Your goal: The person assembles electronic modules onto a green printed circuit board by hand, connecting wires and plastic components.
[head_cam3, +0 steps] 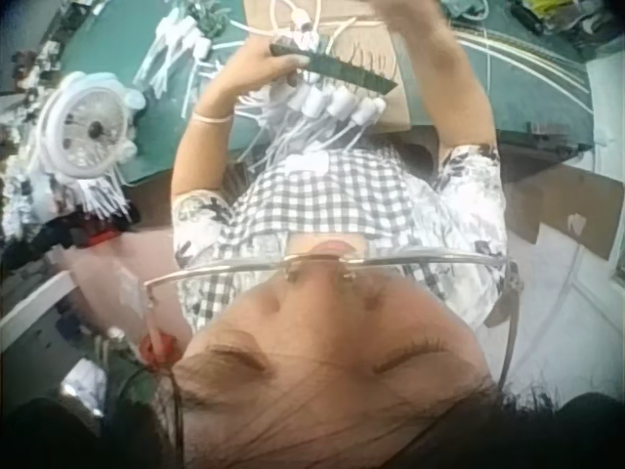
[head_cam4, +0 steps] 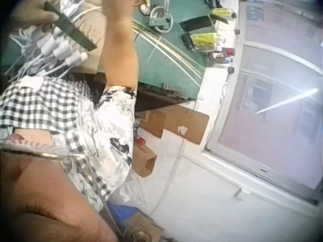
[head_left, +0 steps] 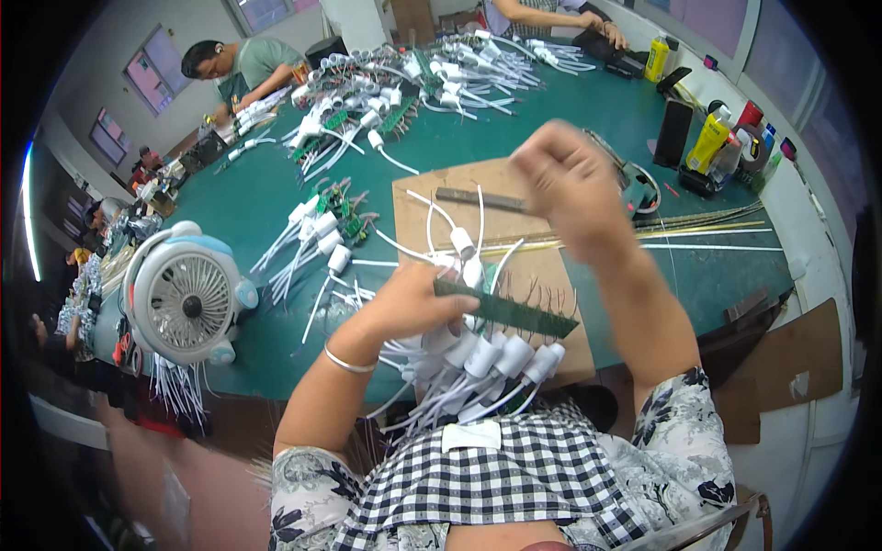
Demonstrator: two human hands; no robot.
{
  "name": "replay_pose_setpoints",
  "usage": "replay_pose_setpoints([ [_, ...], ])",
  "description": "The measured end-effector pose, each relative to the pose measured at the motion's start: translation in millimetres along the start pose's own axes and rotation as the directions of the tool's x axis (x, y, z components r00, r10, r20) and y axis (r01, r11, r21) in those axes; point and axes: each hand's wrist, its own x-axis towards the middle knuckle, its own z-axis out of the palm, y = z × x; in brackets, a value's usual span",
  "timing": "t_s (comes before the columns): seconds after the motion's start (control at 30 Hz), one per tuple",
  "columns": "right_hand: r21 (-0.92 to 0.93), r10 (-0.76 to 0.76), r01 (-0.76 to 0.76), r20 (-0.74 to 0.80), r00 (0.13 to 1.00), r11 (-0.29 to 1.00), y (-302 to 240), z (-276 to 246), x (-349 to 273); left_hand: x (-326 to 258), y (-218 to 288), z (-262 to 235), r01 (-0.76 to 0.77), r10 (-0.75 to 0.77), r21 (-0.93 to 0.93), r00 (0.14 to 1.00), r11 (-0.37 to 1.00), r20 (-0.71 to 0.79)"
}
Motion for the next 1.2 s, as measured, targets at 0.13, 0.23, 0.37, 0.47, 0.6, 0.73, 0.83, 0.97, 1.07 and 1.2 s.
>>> replay_pose_setpoints([
  [0.13,-0.398,0.067,0.068,0.316,0.946,0.915,18,-17,-8,7,-15,1,-0.071,0.069,-0.149,0.997,0.986,-0.016],
  [0.23,-0.587,0.307,-0.094,0.273,0.912,0.804,34,-6,-21,7,-2,-4,0.027,-0.026,-0.102,1.000,0.994,0.016],
  [0.37,-0.686,0.173,0.050,0.253,0.952,0.726,60,22,-23,11,-13,1,0.010,-0.010,-0.152,1.000,0.988,-0.002],
  [0.47,-0.721,-0.080,0.224,0.229,0.970,0.655,72,24,-20,9,-10,-4,0.055,-0.055,-0.090,0.998,0.994,0.007],
  [0.6,-0.598,-0.247,0.133,-0.113,0.962,0.790,62,-37,20,2,-12,-4,0.048,-0.049,-0.129,0.999,0.990,0.000],
  [0.73,-0.756,-0.086,0.136,0.105,0.991,0.640,43,-35,16,10,-9,-2,0.089,-0.089,-0.093,0.996,0.992,0.004],
  [0.83,-0.752,0.314,0.014,0.292,0.903,0.659,39,17,1,12,-13,4,-0.025,0.020,-0.085,0.998,0.996,-0.063],
  [0.97,-0.753,0.346,0.067,0.378,0.859,0.654,43,22,-1,8,3,4,0.011,-0.017,-0.084,0.997,0.996,-0.072],
  [1.07,-0.624,0.321,-0.020,0.373,0.870,0.781,47,17,4,11,5,-2,0.052,-0.049,0.052,0.996,0.997,-0.071],
  [1.2,-0.029,0.097,-0.093,0.229,0.969,0.995,44,-14,14,18,-4,-2,-0.056,0.056,-0.006,0.995,0.998,-0.080],
])
